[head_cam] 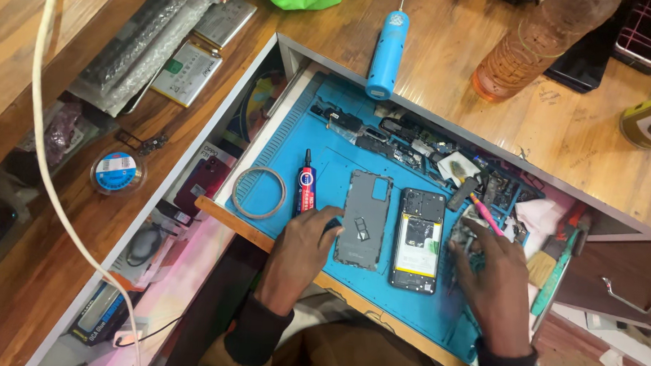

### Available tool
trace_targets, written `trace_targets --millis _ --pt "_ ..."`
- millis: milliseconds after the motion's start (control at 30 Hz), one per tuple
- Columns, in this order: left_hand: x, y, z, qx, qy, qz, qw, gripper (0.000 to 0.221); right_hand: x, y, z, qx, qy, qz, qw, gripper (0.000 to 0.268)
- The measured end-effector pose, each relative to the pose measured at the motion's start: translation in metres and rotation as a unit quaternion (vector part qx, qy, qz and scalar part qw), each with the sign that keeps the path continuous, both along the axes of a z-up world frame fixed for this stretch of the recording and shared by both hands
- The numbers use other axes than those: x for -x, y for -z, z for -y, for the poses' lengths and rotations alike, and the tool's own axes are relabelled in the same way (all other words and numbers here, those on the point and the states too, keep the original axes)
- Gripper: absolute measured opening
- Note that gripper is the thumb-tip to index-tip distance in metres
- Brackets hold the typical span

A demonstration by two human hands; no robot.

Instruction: The person manipulates internal components of a mobile phone, including the battery and circuit boards, using a screwdriver and a prying tool on a workbench.

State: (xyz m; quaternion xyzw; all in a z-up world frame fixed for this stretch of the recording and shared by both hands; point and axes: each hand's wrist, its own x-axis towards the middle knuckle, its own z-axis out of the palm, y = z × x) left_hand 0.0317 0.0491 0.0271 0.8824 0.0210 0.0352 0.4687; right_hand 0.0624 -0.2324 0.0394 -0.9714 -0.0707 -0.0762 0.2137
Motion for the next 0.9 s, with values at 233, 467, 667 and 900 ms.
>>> trace_targets --millis 233,467,667,900 --pt "0.003 0.014 0.001 0.055 -0.073 -0.001 0.996 0.014 0.001 0.006 -0.067 -0.093 -0.039 0.024 0.995 0.024" --pt "0.006 0.021 0.0 0.117 -0.09 0.05 0.988 0.027 -0.004 0.018 -0.119 -0.087 -0.134 -0.067 0.985 0.016" --pt "0.004 0.014 0.001 -0.036 -0.111 0.032 0.993 0.022 -0.003 0.023 -0.113 -0.081 -0.173 -0.103 0.976 0.019" --pt "-0.029 -0.012 0.022 -0.231 -0.076 -0.023 0.97 0.076 -0.011 -0.001 -0.092 -0.153 0.128 -0.315 0.928 0.017"
